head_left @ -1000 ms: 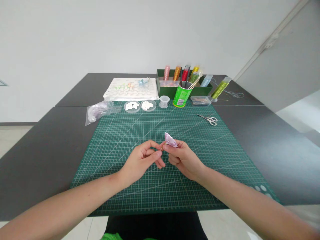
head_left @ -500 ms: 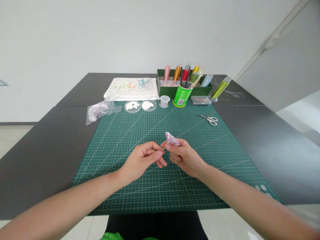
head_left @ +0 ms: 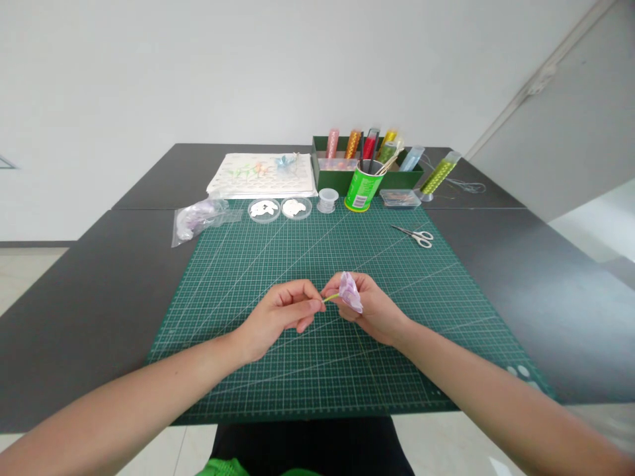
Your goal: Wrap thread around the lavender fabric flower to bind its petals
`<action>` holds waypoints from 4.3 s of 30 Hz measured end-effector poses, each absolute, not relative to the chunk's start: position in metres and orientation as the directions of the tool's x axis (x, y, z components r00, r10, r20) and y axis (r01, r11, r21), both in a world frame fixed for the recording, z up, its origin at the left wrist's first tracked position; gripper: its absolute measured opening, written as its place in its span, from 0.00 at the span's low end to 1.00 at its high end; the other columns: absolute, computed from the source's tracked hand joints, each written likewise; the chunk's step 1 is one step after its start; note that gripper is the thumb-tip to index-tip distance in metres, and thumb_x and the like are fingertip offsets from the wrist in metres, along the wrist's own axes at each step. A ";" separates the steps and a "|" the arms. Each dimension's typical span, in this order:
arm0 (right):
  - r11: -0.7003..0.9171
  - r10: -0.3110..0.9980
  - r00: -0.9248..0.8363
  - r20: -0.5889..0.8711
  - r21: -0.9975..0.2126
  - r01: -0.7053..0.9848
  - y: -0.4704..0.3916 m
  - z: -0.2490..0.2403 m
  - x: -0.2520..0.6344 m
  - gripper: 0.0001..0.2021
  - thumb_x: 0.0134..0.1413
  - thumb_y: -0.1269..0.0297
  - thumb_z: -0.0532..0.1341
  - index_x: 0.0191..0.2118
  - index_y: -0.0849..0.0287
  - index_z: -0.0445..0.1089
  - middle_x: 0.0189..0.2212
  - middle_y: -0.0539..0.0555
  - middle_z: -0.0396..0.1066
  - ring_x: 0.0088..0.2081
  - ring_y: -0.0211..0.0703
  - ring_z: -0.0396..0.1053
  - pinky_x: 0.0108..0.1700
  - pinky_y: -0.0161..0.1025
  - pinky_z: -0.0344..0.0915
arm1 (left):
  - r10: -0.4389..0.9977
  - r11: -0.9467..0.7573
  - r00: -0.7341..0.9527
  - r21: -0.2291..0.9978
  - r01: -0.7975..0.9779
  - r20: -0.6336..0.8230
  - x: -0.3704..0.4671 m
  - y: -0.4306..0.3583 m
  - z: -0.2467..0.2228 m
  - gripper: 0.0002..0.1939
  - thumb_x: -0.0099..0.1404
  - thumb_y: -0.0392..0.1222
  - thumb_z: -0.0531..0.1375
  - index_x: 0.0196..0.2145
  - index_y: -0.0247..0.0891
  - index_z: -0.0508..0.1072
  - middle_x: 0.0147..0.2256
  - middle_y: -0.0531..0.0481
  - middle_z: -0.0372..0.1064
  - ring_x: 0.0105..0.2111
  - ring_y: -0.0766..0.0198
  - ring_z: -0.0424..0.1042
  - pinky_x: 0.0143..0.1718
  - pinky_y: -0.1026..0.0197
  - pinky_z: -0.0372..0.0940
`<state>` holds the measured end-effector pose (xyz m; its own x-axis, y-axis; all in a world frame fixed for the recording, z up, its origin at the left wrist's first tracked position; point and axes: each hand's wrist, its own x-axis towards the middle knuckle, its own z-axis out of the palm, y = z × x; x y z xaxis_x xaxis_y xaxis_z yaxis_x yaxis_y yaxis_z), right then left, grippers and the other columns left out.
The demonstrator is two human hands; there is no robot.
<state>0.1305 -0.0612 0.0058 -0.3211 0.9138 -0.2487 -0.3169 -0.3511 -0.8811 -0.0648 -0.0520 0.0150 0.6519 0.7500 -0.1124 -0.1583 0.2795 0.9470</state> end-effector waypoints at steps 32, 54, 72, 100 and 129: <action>-0.219 0.850 -0.520 -0.088 -0.955 -0.198 -0.060 0.005 0.145 0.11 0.44 0.60 0.75 0.25 0.61 0.78 0.12 0.41 0.54 0.16 0.27 0.45 0.19 0.31 0.43 | 0.549 0.315 0.801 0.947 0.066 -0.238 -0.066 -0.050 0.018 0.08 0.60 0.42 0.64 0.26 0.37 0.75 0.19 0.59 0.58 0.20 0.71 0.51 0.23 0.65 0.47; -0.148 0.809 -0.579 -0.104 -0.989 -0.029 -0.060 0.014 0.148 0.13 0.47 0.56 0.74 0.26 0.61 0.76 0.12 0.40 0.51 0.17 0.27 0.43 0.21 0.33 0.40 | 0.497 0.287 0.835 0.953 0.100 -0.237 -0.064 -0.050 0.014 0.08 0.59 0.43 0.65 0.25 0.37 0.76 0.23 0.55 0.67 0.22 0.70 0.56 0.25 0.65 0.50; -0.058 0.957 -0.280 -0.072 -0.997 0.055 -0.062 0.004 0.139 0.18 0.46 0.53 0.75 0.23 0.59 0.71 0.17 0.43 0.53 0.22 0.32 0.46 0.25 0.36 0.46 | 0.902 -0.198 0.407 0.976 0.092 0.145 -0.073 -0.052 0.028 0.12 0.64 0.43 0.64 0.25 0.38 0.71 0.16 0.62 0.48 0.18 0.72 0.47 0.21 0.66 0.46; -0.103 0.896 -0.419 -0.148 -0.987 0.126 -0.068 0.011 0.146 0.14 0.52 0.54 0.71 0.30 0.64 0.82 0.13 0.44 0.55 0.18 0.29 0.45 0.20 0.34 0.41 | 0.932 -0.304 0.268 0.928 0.217 0.243 -0.077 -0.040 0.022 0.11 0.67 0.42 0.60 0.27 0.38 0.69 0.17 0.63 0.48 0.17 0.72 0.47 0.20 0.68 0.47; 0.380 0.782 -0.586 0.210 -0.907 0.181 -0.076 0.025 0.158 0.09 0.61 0.65 0.67 0.32 0.65 0.80 0.13 0.41 0.56 0.15 0.26 0.47 0.17 0.31 0.43 | 0.896 -0.338 0.425 0.822 0.458 0.132 -0.074 -0.043 0.020 0.09 0.65 0.39 0.57 0.26 0.38 0.68 0.16 0.63 0.49 0.17 0.72 0.51 0.22 0.67 0.50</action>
